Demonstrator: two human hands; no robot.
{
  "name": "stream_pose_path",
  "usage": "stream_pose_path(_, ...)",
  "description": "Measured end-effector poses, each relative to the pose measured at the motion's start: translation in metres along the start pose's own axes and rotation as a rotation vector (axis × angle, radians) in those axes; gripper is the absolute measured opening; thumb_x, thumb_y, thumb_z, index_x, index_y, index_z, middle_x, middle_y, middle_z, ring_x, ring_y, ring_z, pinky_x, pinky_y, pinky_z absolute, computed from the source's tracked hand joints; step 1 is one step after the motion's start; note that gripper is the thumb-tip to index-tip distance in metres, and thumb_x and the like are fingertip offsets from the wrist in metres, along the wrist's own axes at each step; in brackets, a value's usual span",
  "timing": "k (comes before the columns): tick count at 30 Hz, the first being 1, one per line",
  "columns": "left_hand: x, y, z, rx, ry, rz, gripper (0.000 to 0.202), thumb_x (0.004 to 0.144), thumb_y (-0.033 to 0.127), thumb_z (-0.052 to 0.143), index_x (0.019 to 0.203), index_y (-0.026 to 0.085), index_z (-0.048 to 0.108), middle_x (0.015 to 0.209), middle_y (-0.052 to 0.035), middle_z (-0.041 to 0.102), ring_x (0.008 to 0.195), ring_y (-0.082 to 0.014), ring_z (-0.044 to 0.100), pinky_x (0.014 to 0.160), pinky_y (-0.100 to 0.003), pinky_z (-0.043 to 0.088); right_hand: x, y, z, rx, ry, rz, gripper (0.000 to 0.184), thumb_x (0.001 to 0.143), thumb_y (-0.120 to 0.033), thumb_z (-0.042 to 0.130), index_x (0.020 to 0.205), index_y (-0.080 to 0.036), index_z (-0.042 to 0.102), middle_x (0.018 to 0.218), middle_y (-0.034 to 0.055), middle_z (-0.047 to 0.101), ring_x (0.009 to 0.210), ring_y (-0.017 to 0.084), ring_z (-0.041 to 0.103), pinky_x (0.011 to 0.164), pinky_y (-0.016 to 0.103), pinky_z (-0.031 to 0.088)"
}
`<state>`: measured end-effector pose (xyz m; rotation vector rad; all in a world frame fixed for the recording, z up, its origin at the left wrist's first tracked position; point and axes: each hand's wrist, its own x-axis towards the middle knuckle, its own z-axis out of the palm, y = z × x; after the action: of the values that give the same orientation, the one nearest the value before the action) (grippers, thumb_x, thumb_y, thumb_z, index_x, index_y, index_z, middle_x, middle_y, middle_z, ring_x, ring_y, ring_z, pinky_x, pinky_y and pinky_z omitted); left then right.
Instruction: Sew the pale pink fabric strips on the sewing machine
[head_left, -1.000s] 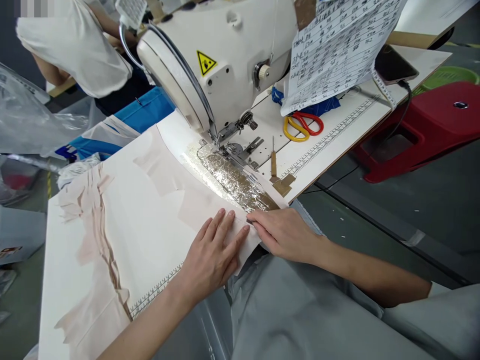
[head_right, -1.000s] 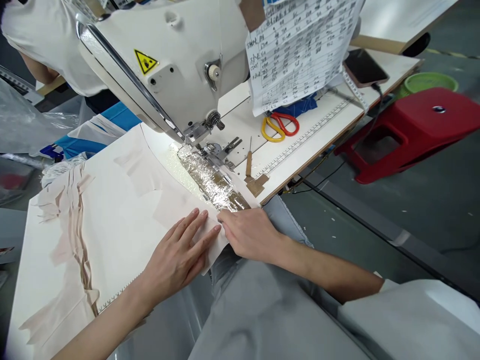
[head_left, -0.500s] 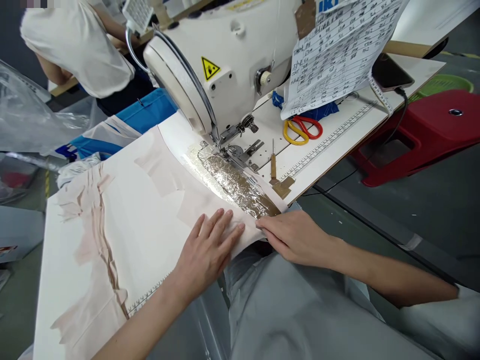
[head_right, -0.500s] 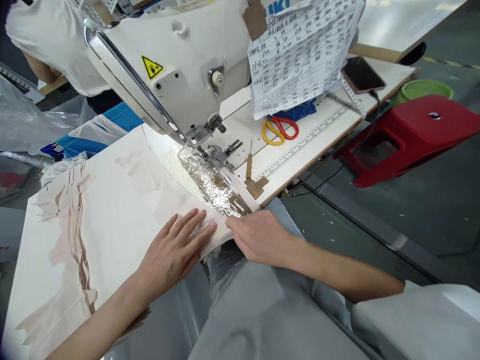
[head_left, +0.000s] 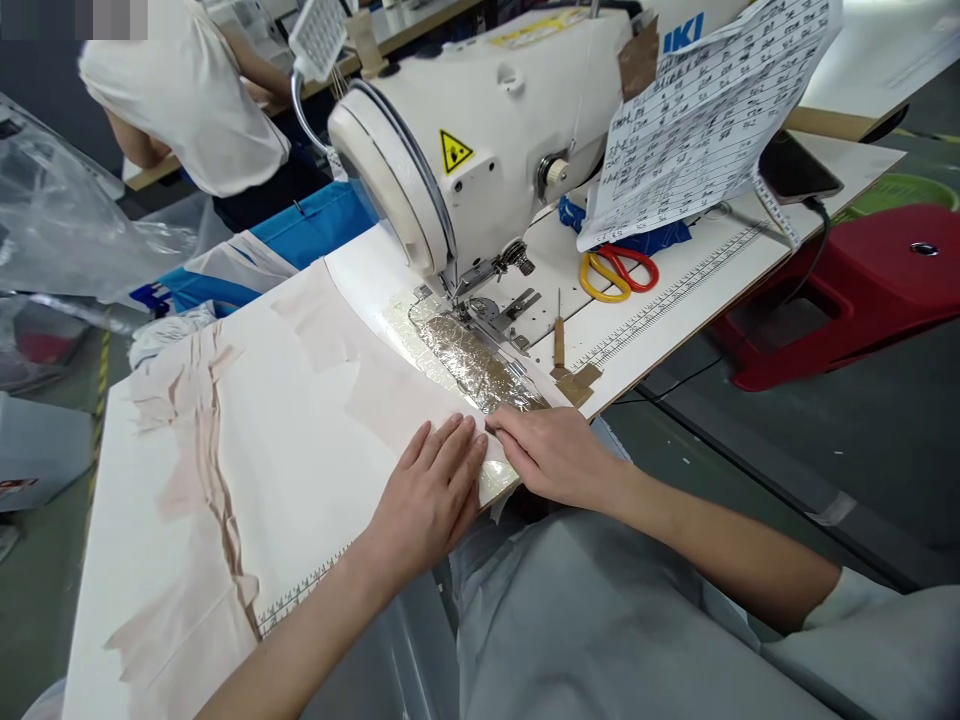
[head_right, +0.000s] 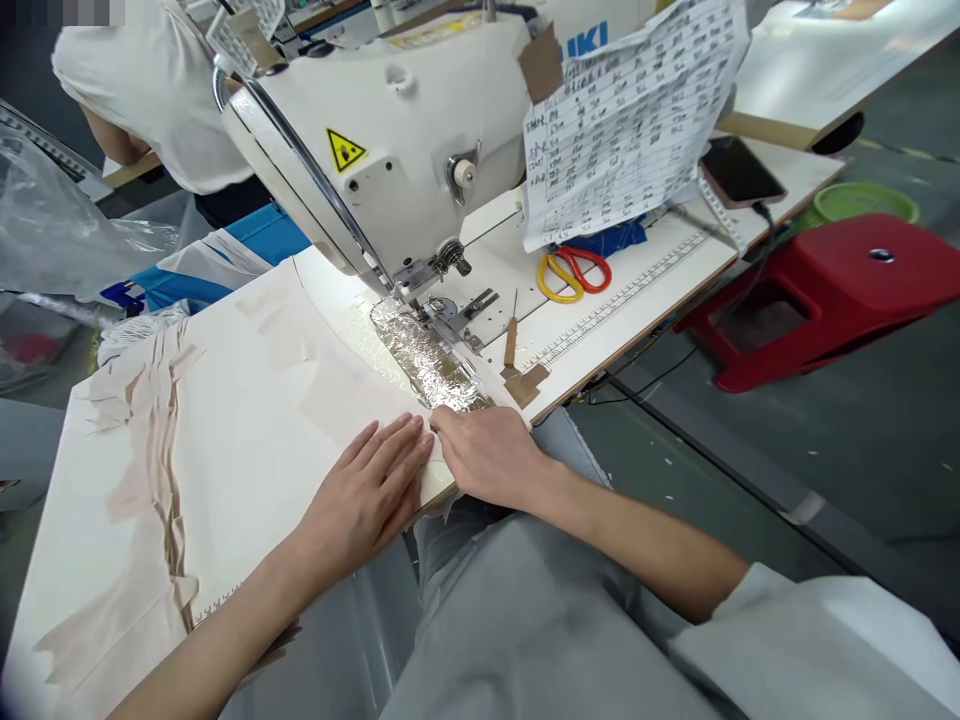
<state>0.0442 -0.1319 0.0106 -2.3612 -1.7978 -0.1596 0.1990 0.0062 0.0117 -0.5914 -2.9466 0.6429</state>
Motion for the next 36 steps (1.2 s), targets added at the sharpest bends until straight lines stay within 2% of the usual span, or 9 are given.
stream_pose_path(9, -0.002, 0.002, 0.002, -0.018, 0.010, -0.005, 0.041, 0.093, 0.019, 0.042, 0.133, 0.009, 0.049, 0.139, -0.0205, 0.053, 0.134, -0.0326, 0.046, 0.105, -0.050, 0.043, 0.005, -0.007, 0.005, -0.041, -0.017, -0.019, 0.018, 0.095, -0.012, 0.042, 0.105, -0.013, 0.057, 0.085, 0.0063, 0.072, 0.074, 0.019, 0.066, 0.054, 0.029, 0.024)
stream_pose_path(12, -0.003, 0.003, 0.002, -0.037, -0.004, -0.025, 0.043, 0.093, 0.019, 0.043, 0.135, 0.011, 0.047, 0.140, -0.0198, 0.053, 0.135, -0.0322, 0.045, 0.106, -0.051, 0.043, -0.002, -0.005, 0.002, -0.074, -0.031, -0.050, 0.017, 0.093, -0.010, 0.043, 0.099, -0.014, 0.058, 0.080, 0.0052, 0.070, 0.071, 0.018, 0.064, 0.054, 0.029, 0.023)
stream_pose_path(16, -0.003, 0.004, 0.002, -0.028, -0.013, -0.033, 0.042, 0.092, 0.019, 0.044, 0.133, 0.010, 0.049, 0.139, -0.0208, 0.053, 0.134, -0.0330, 0.046, 0.103, -0.050, 0.045, -0.020, 0.008, -0.006, -0.076, -0.043, -0.098, 0.019, 0.093, -0.012, 0.040, 0.089, -0.016, 0.058, 0.069, 0.0031, 0.065, 0.061, 0.017, 0.060, 0.054, 0.029, 0.024)
stream_pose_path(20, -0.002, 0.005, 0.001, -0.038, -0.017, -0.010, 0.042, 0.091, 0.018, 0.045, 0.131, 0.006, 0.050, 0.138, -0.0235, 0.053, 0.134, -0.0350, 0.045, 0.102, -0.049, 0.047, -0.031, 0.023, -0.008, 0.150, 0.076, -0.015, 0.020, 0.094, -0.018, 0.036, 0.097, -0.018, 0.056, 0.061, -0.0021, 0.060, 0.050, 0.015, 0.052, 0.054, 0.026, 0.027)
stream_pose_path(23, -0.002, 0.006, -0.001, -0.076, -0.042, -0.018, 0.045, 0.090, 0.019, 0.045, 0.134, 0.008, 0.047, 0.141, -0.0237, 0.049, 0.138, -0.0354, 0.040, 0.104, -0.050, 0.045, -0.029, 0.023, -0.002, 0.196, 0.133, -0.015, 0.022, 0.095, -0.021, 0.035, 0.100, -0.016, 0.056, 0.061, -0.0020, 0.060, 0.050, 0.015, 0.052, 0.054, 0.026, 0.028)
stream_pose_path(28, -0.002, 0.010, -0.006, -0.098, -0.099, -0.020, 0.049, 0.088, 0.018, 0.046, 0.137, 0.015, 0.045, 0.145, -0.0228, 0.043, 0.140, -0.0373, 0.035, 0.104, -0.054, 0.044, -0.023, 0.013, 0.006, 0.091, 0.097, -0.040, 0.022, 0.096, -0.018, 0.036, 0.101, -0.016, 0.057, 0.068, 0.0014, 0.067, 0.058, 0.017, 0.060, 0.054, 0.027, 0.026)
stream_pose_path(36, 0.000, 0.014, -0.006, -0.093, -0.063, -0.017, 0.046, 0.086, 0.018, 0.049, 0.133, 0.013, 0.050, 0.141, -0.0265, 0.045, 0.138, -0.0402, 0.037, 0.102, -0.055, 0.045, -0.019, 0.009, 0.003, -0.012, 0.009, -0.035, 0.022, 0.098, -0.016, 0.037, 0.101, -0.015, 0.058, 0.077, 0.0045, 0.070, 0.066, 0.019, 0.065, 0.053, 0.029, 0.024)
